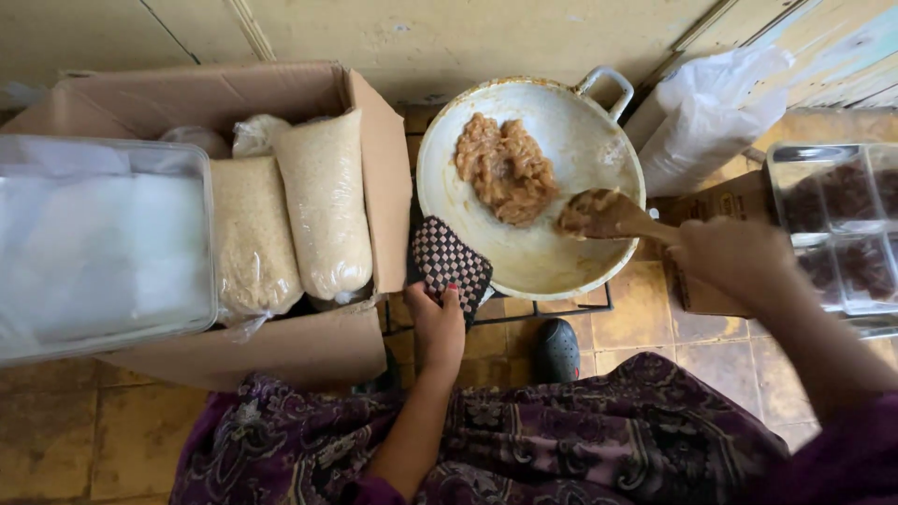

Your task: Stirring a thick brown paste in a wok using a wooden spatula

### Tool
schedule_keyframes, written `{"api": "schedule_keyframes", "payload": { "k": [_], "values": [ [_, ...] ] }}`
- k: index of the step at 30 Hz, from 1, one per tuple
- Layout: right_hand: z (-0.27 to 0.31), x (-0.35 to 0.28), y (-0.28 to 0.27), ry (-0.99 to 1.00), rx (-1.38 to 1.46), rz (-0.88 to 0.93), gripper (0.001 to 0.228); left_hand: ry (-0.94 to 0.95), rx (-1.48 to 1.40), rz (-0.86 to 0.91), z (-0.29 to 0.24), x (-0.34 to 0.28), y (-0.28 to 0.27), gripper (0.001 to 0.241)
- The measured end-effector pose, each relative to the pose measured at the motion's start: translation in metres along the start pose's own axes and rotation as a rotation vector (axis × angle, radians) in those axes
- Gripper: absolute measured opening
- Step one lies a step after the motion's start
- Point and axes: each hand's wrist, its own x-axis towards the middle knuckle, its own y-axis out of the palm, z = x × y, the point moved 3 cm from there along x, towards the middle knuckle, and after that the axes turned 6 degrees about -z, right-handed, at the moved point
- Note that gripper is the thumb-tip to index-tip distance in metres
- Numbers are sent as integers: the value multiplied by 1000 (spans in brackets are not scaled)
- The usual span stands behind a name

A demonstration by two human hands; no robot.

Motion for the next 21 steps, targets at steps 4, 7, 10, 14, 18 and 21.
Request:
{"api": "schedule_keyframes", "payload": {
  "k": [4, 7, 10, 14, 18, 21],
  "values": [
    [11, 67, 61, 59, 204, -202, 44, 103, 64, 18, 10, 6, 5, 41],
    [11, 128, 75, -16, 236, -472, 42, 214, 106, -32, 14, 10, 8, 36],
    [8, 184, 70, -133, 198, -759, 48, 180, 160, 6, 2, 5, 6, 37],
    [12, 230, 41, -385, 96, -1138, 46, 2, 172, 75, -12, -1, 3, 41],
    [30, 214, 0, -504, -14, -1398, 26, 193, 196, 7, 13, 9, 11, 40],
    [37, 186, -19, -560, -170, -1397, 35, 138, 207, 8, 17, 10, 13, 36]
  ]
}}
